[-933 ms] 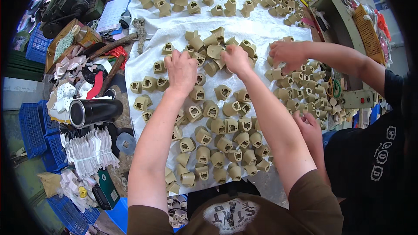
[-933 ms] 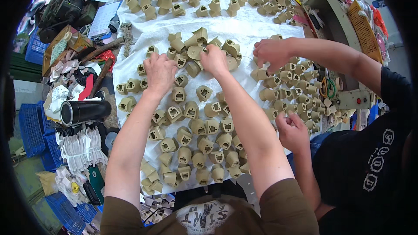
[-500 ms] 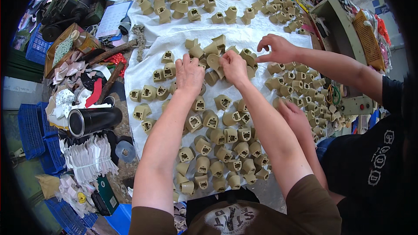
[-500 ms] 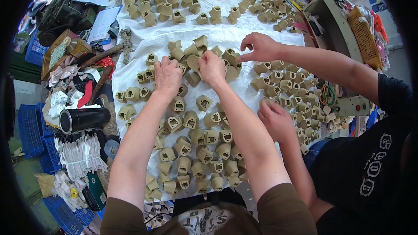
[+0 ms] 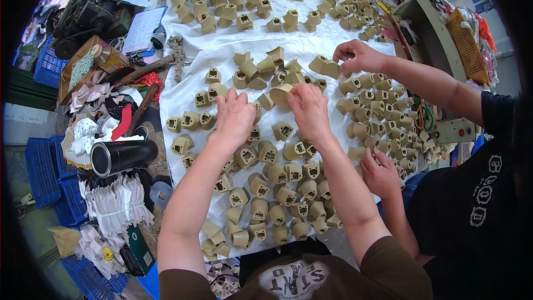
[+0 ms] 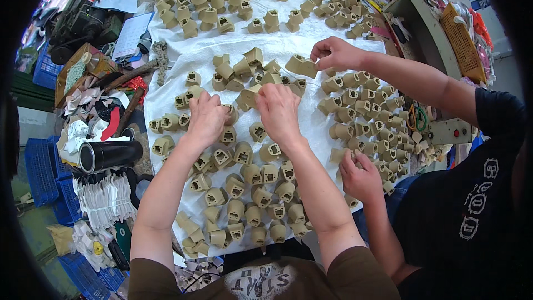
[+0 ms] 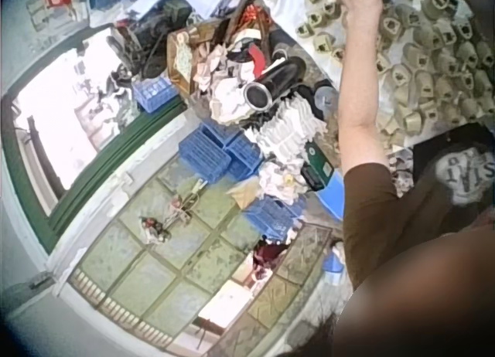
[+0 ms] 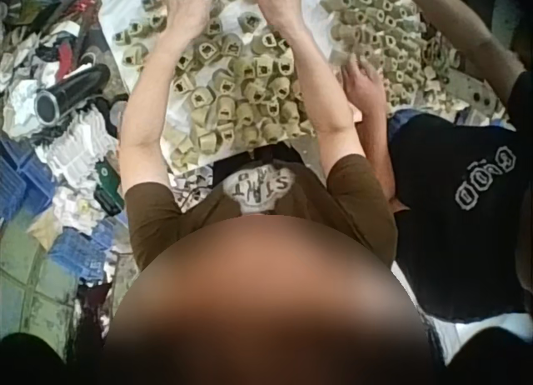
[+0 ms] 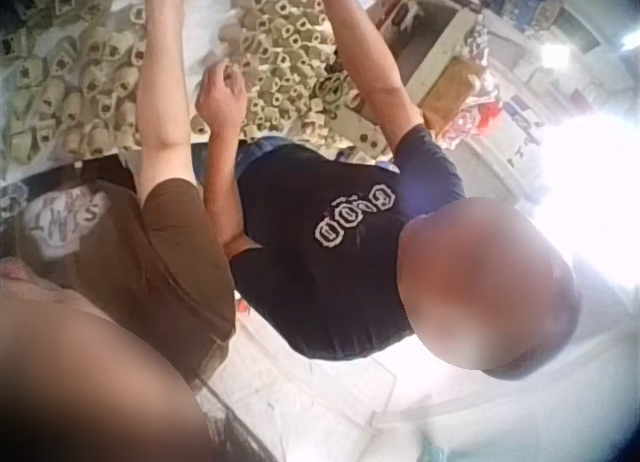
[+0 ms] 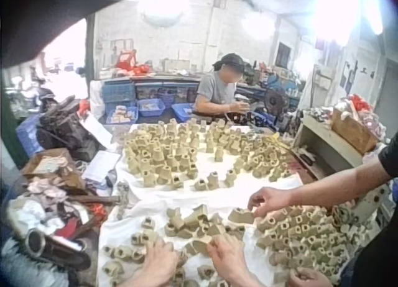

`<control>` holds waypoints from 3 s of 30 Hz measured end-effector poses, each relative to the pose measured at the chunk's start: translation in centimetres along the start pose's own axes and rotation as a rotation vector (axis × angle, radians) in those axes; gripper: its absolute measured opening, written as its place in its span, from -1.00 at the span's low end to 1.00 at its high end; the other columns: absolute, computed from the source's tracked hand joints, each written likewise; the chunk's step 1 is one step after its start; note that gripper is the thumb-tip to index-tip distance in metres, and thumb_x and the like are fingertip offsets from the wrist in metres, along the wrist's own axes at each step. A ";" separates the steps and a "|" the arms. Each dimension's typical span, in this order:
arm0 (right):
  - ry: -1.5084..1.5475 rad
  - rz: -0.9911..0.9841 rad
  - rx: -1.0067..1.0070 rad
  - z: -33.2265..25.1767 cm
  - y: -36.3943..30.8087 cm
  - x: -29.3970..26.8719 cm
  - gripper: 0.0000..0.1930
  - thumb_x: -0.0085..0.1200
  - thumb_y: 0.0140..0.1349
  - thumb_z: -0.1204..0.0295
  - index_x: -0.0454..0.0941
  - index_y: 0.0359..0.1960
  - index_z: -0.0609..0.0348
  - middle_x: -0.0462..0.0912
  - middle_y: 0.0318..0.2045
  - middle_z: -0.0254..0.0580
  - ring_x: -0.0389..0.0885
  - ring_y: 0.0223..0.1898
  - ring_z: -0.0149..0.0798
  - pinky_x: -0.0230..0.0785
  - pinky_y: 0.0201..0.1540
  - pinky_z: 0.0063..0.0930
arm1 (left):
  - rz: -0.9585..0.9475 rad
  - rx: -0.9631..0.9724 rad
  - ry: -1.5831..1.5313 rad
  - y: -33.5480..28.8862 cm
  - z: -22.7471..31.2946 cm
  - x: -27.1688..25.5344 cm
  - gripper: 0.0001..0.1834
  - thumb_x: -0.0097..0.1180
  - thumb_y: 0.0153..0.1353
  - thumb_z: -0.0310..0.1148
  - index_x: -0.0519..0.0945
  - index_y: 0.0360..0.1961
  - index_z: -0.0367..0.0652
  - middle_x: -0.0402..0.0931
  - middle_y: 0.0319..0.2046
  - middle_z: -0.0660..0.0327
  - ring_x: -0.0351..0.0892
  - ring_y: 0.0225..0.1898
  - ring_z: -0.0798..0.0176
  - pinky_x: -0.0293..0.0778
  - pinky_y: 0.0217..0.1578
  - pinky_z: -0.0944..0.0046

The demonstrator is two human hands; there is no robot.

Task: The recorder and an assistant are sorting and arranging numerous tan plastic/composite shoe heel components on a table.

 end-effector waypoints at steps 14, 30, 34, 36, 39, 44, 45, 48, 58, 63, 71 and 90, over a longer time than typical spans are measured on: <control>-0.287 0.146 -0.362 -0.4 -8.8 -3.2 -0.46 0.35 -0.23 0.42 0.50 -0.09 0.04 0.52 -0.19 -0.33 0.40 -0.09 -0.14 0.08 0.04 -0.13 | 0.208 -0.044 -0.035 -0.7 0.6 1.1 -0.90 0.21 -0.08 -0.35 0.71 -0.51 -0.08 0.47 -0.32 0.22 0.30 -0.12 0.11 0.17 -0.12 0.07; -0.262 0.032 -0.316 2.0 -12.2 -2.4 -0.67 0.17 -0.07 0.58 0.51 -0.19 0.13 0.53 -0.33 -0.26 0.45 -0.23 -0.13 0.25 -0.12 -0.27 | 0.277 -0.213 -0.278 -0.2 -0.1 0.1 -0.87 0.32 -0.10 -0.33 0.69 -0.44 -0.02 0.46 -0.34 0.28 0.32 -0.10 0.16 0.15 -0.06 0.10; -0.267 0.082 -0.302 0.4 -11.0 -3.8 -0.67 0.22 -0.10 0.59 0.50 -0.22 0.20 0.54 -0.33 -0.18 0.45 -0.23 -0.05 0.33 -0.15 -0.20 | 0.271 -0.150 -0.236 0.8 0.6 0.3 -0.85 0.32 -0.10 -0.36 0.68 -0.42 -0.02 0.39 -0.28 0.27 0.28 -0.06 0.14 0.15 -0.07 0.09; -0.265 -0.010 -0.233 0.1 -10.0 -4.3 -0.70 0.23 -0.07 0.56 0.51 -0.23 0.19 0.53 -0.32 -0.14 0.45 -0.23 -0.05 0.34 -0.17 -0.25 | 0.283 -0.122 -0.226 1.5 0.9 0.7 -0.85 0.31 -0.10 -0.36 0.68 -0.41 -0.03 0.39 -0.28 0.25 0.28 -0.06 0.13 0.16 -0.07 0.08; -0.048 -0.040 -0.164 1.6 -7.8 -4.6 -0.72 0.23 0.01 0.47 0.52 -0.20 0.20 0.51 -0.33 -0.14 0.42 -0.22 -0.06 0.30 -0.15 -0.24 | 0.304 -0.074 -0.194 3.4 2.1 1.0 -0.85 0.28 -0.09 -0.37 0.69 -0.40 -0.04 0.40 -0.27 0.22 0.28 -0.06 0.10 0.17 -0.06 0.07; 0.056 0.108 0.222 4.1 0.4 -2.0 -0.61 0.15 0.15 0.21 0.54 -0.12 0.28 0.55 -0.22 0.01 0.51 -0.12 0.01 0.37 -0.10 -0.19 | 0.182 0.050 0.005 6.9 4.7 2.0 -0.84 0.11 0.01 -0.35 0.70 -0.39 0.01 0.42 -0.19 0.23 0.28 0.01 0.10 0.19 -0.03 0.09; 0.056 0.108 0.223 4.4 1.9 -0.9 -0.61 0.15 0.15 0.21 0.54 -0.12 0.28 0.55 -0.22 0.01 0.51 -0.12 0.01 0.37 -0.10 -0.19 | 0.181 0.051 0.004 7.1 4.9 2.4 -0.84 0.11 0.01 -0.35 0.70 -0.39 0.01 0.42 -0.19 0.23 0.28 0.01 0.10 0.19 -0.03 0.09; -0.171 0.050 0.392 4.9 4.9 0.2 -0.53 0.15 0.11 0.11 0.56 -0.10 0.27 0.53 -0.11 0.11 0.51 -0.01 0.03 0.38 -0.02 -0.17 | 0.140 0.089 0.194 7.6 5.1 3.2 -0.84 0.09 0.05 -0.33 0.71 -0.39 0.04 0.43 -0.15 0.27 0.27 0.04 0.13 0.18 -0.02 0.10; 0.120 -0.027 0.513 8.3 6.1 0.3 -0.59 0.17 0.02 0.13 0.59 -0.32 0.29 0.62 -0.45 -0.08 0.60 -0.37 -0.13 0.43 -0.30 -0.29 | 0.018 0.090 0.201 9.3 4.5 3.2 -0.82 0.12 0.04 -0.37 0.69 -0.31 0.05 0.44 -0.11 0.30 0.27 0.10 0.17 0.16 0.04 0.05; 0.787 0.135 0.676 7.6 5.2 -2.2 -0.65 0.22 0.05 0.19 0.54 -0.29 0.24 0.42 -0.57 -0.42 0.34 -0.55 -0.45 0.22 -0.45 -0.50 | 0.044 0.174 0.179 9.7 3.3 3.5 -0.80 0.16 -0.02 -0.43 0.68 -0.32 0.01 0.45 -0.13 0.27 0.30 0.07 0.14 0.18 0.05 0.01; 0.810 0.233 0.565 3.8 3.0 -4.3 -0.63 0.27 0.08 0.26 0.47 -0.15 0.16 0.40 -0.39 -0.45 0.32 -0.37 -0.52 0.18 -0.36 -0.58 | 0.197 -0.022 -0.341 9.3 1.0 -1.3 -0.85 0.27 -0.07 -0.41 0.60 -0.41 -0.03 0.43 -0.24 0.23 0.27 -0.02 0.08 0.15 0.00 0.03; -0.146 0.007 -0.316 -2.5 -11.6 -1.8 -0.59 0.36 -0.27 0.47 0.55 -0.27 0.08 0.44 -0.21 -0.25 0.33 -0.09 -0.09 0.15 -0.05 -0.17 | 0.362 -0.065 -0.220 -10.4 2.5 -4.6 -0.72 0.30 -0.18 -0.51 0.52 -0.37 -0.10 0.37 -0.26 0.22 0.29 -0.07 0.09 0.11 -0.07 0.06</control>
Point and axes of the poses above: each hand's wrist, its own y-axis towards the middle knuckle, its own x-axis out of the palm, z = x × y, the point moved 2 cm from there along y, towards the middle knuckle
